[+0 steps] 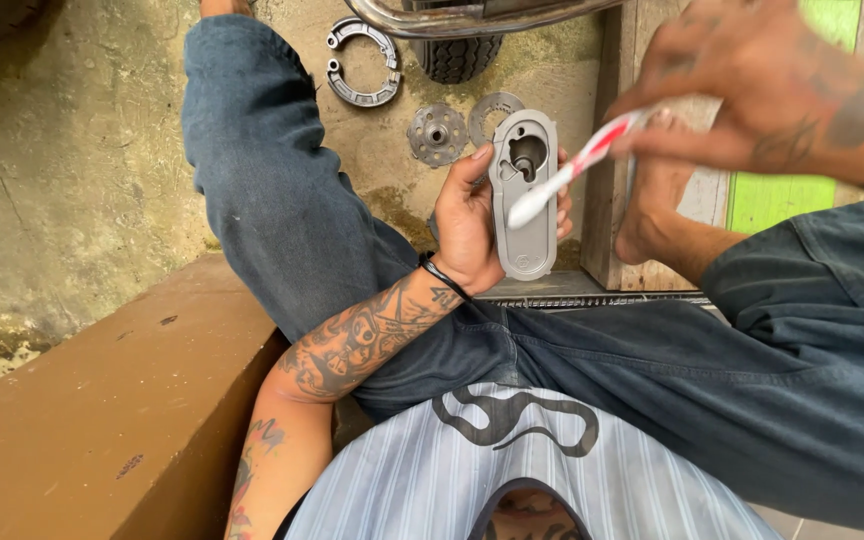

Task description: Cleaning a metal motorcycle component with a toothbrush

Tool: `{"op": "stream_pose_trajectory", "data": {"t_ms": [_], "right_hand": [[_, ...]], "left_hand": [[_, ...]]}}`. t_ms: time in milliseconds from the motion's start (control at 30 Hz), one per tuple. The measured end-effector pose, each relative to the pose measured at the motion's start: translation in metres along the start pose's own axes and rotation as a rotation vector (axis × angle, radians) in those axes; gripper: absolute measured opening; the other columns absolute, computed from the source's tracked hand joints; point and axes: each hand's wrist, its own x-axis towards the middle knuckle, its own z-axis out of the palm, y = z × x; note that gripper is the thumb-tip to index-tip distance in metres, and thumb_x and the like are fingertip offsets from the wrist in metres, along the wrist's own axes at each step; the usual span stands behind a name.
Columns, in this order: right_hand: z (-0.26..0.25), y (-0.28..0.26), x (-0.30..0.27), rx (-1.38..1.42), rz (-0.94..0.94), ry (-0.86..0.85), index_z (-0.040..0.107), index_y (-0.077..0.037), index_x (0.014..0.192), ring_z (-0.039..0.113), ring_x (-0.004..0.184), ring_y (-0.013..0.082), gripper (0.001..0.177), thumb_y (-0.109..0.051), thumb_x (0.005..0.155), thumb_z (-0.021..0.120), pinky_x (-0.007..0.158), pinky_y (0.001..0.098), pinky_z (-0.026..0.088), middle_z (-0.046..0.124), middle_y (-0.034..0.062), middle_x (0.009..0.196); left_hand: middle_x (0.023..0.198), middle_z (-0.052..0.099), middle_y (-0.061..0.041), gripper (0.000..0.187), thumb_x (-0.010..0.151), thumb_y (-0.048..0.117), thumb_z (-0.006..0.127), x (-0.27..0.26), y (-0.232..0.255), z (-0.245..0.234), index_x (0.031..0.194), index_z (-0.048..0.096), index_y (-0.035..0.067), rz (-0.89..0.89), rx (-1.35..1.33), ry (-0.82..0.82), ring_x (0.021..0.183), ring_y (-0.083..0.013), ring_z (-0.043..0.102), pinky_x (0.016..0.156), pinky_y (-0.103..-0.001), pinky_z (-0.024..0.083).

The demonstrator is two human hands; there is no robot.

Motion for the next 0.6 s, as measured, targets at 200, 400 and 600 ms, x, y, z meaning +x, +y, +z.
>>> {"op": "stream_pose_trajectory", "data": {"t_ms": [200, 400, 600], "right_hand": [[0.018, 0.002, -0.013, -0.266, 0.012, -0.046, 0.076, -0.033, 0.107, 0.064, 0.089, 0.0209, 0.034, -0.06, 0.093, 0.06, 0.094, 0.0489, 0.031, 0.066, -0.0059, 0.094], [-0.003, 0.004, -0.007, -0.035, 0.115, -0.009, 0.08, -0.011, 0.113, 0.064, 0.089, 0.0285, 0.03, -0.036, 0.099, 0.071, 0.08, 0.0406, 0.048, 0.066, 0.0093, 0.095], [0.021, -0.009, -0.006, -0.308, -0.018, -0.086, 0.073, -0.028, 0.091, 0.06, 0.084, 0.021, 0.035, -0.059, 0.096, 0.058, 0.09, 0.0473, 0.033, 0.061, -0.0035, 0.087]], "left_hand": [[0.122, 0.071, -0.016, 0.06, 0.101, 0.052, 0.051, -0.002, 0.0, -0.003, 0.129, 0.066, 0.0, 0.055, 0.018, 0.035, 0.089, -0.0329, 0.069, 0.072, -0.048, 0.053], [0.094, 0.062, -0.019, 0.056, 0.097, 0.053, 0.046, -0.004, 0.004, 0.015, 0.101, 0.064, 0.0, 0.038, 0.051, -0.022, 0.078, -0.0284, 0.055, 0.072, -0.039, 0.045], [0.094, 0.063, -0.018, 0.065, 0.097, 0.054, 0.048, -0.001, 0.005, 0.007, 0.122, 0.063, -0.005, 0.063, 0.11, -0.036, 0.076, -0.0305, 0.061, 0.067, -0.041, 0.051]]}}
